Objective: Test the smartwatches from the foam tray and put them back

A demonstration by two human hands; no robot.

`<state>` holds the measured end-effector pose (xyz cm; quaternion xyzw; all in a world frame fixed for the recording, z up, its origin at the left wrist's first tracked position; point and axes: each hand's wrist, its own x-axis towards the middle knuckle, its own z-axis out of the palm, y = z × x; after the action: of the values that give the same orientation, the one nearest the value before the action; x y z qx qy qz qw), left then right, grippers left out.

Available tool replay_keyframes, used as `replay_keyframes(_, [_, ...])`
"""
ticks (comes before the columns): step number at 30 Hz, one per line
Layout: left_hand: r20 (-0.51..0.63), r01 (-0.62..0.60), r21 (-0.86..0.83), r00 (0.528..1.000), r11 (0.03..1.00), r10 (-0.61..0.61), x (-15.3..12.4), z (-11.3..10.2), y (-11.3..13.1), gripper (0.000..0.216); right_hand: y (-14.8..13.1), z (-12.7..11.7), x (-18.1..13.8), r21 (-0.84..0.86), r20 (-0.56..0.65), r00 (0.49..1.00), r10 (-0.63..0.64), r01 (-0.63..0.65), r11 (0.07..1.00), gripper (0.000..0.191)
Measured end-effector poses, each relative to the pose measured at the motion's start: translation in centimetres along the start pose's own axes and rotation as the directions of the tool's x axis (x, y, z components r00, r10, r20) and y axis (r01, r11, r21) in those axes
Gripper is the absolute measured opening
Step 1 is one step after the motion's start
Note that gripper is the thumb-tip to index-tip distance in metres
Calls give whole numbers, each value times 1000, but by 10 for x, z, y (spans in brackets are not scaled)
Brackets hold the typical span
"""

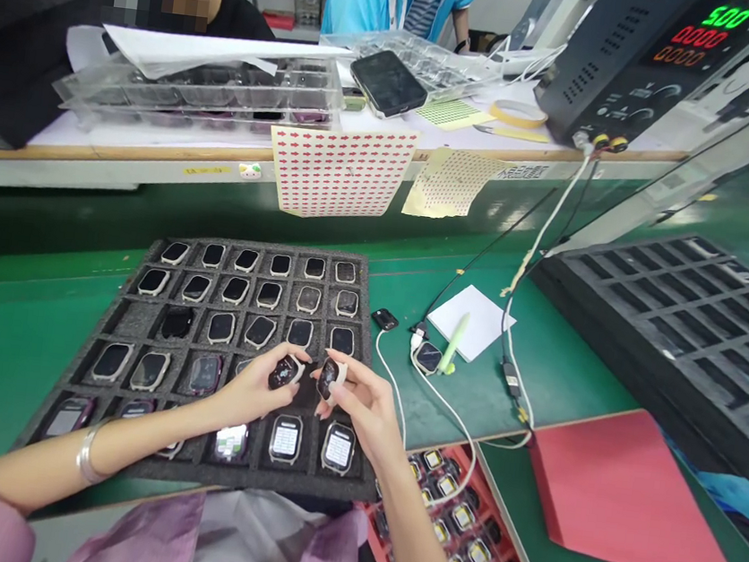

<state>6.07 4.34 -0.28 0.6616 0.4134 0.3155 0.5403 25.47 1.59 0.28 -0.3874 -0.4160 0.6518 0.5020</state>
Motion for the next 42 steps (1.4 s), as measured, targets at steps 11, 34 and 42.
replay_keyframes(11, [-10,-18,59,1000,998,18,-1,-3,7,29,0,0,-2,8,23,1000,-6,6,1000,41])
replay_keyframes(34, [-5,-33,53,999,998,33,0,-6,5,30,-1,1,-1,9,21,999,26,-27,1000,37])
replay_keyframes(42, [2,0,8,1000,1000,0,-1,-7,11,29,-2,2,-2,14,24,999,28,-29,999,39])
